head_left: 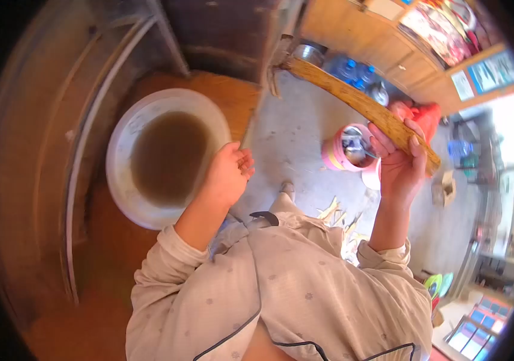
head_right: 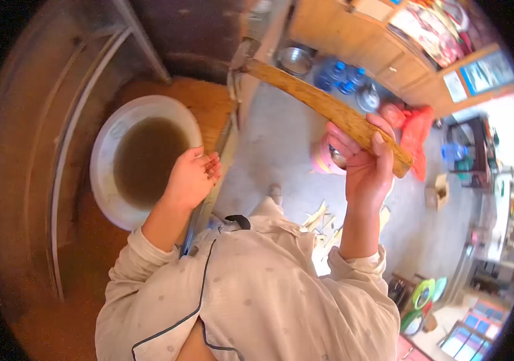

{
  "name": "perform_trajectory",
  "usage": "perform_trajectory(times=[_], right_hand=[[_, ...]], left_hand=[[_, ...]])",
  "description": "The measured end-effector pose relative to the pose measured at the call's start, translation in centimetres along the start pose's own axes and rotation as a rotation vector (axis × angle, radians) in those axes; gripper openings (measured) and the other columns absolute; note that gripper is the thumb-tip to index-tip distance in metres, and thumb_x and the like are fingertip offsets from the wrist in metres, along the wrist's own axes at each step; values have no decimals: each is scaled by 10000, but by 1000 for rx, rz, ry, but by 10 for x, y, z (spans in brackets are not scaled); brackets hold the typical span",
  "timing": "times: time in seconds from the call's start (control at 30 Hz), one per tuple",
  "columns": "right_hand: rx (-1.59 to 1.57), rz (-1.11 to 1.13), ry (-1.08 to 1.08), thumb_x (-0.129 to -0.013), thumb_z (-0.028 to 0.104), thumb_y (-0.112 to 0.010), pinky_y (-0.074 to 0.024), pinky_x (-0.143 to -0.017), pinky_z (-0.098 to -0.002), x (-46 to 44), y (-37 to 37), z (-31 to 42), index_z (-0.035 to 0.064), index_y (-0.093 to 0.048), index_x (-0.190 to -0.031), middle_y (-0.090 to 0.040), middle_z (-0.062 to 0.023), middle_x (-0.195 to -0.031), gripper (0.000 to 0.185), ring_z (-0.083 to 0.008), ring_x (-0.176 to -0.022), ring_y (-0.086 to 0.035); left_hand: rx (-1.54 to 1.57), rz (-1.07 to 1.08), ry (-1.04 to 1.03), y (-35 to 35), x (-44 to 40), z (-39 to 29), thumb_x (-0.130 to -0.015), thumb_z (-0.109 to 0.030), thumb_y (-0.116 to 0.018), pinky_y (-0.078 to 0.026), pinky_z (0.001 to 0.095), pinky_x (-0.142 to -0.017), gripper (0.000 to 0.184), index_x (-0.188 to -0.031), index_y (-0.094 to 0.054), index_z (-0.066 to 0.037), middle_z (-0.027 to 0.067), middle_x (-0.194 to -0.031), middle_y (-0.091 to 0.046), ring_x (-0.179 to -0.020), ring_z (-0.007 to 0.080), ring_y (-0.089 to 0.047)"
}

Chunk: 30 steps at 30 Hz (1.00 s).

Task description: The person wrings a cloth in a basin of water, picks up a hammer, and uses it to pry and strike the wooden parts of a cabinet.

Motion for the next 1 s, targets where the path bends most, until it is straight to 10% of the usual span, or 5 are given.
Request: perform_trajectory(times=[0.2,0.37,0.63,0.8,1.0], right_hand=[[251,-304,123,-960,176,-429,-570,-861,-444,44,84,4,-12,-449,-1222,-582,-236,-1132,323,-454,-1013,-633],[349,-534,154,-966,209,-424,-578,-834,-419,-33,302,65,-10,-447,-1247,-543,-220,-1193,357,-457,-1018,-632],[346,-713,176,-957,191,-447,-598,-774,-382,-22,389,100,-22,-463,-1224,-585,-254,-1128,341,-414,-960,-665],[400,-507,16,-955,337,-478,-585,-728,-357,-69,382,71,32,-491,-1250,-593,-167,-1132,425,-352,-889,-690],[308,102,-92,-911,390,-534,-606,-616,-349,-158,227,10,9,-481,-1206,-608,-196,-1062,485,-324,-773,-696]], left_hand=[[-124,15,330,-35,-114,103,-886,-409,-541,-382,362,-961,548,-1128,-487,79,119,-1022,-507,-959,241,-469],[-186,114,410,-291,-261,249,-882,-514,-543,-314,419,-1079,772,-1325,-365,94,200,-1317,-411,-1247,283,-386],[-539,45,423,-288,-342,252,-884,-529,-559,-355,425,-1052,665,-1324,-444,-44,145,-1298,-499,-1207,275,-483],[-978,431,-179,-318,-244,137,-884,-309,-636,-461,355,-927,456,-1210,-511,-15,106,-1280,-510,-1160,208,-518],[-1444,1,-1410,-317,-32,-18,-780,-192,-726,-339,468,-1058,576,-1275,-496,-9,155,-1333,-491,-1216,309,-488]])
Point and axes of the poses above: each hand's wrist, its own x-axis away from the middle knuckle, its own y-axis out of the back of the hand, z = x × y, the point moved 9 cm from there along -x, towards the middle knuckle
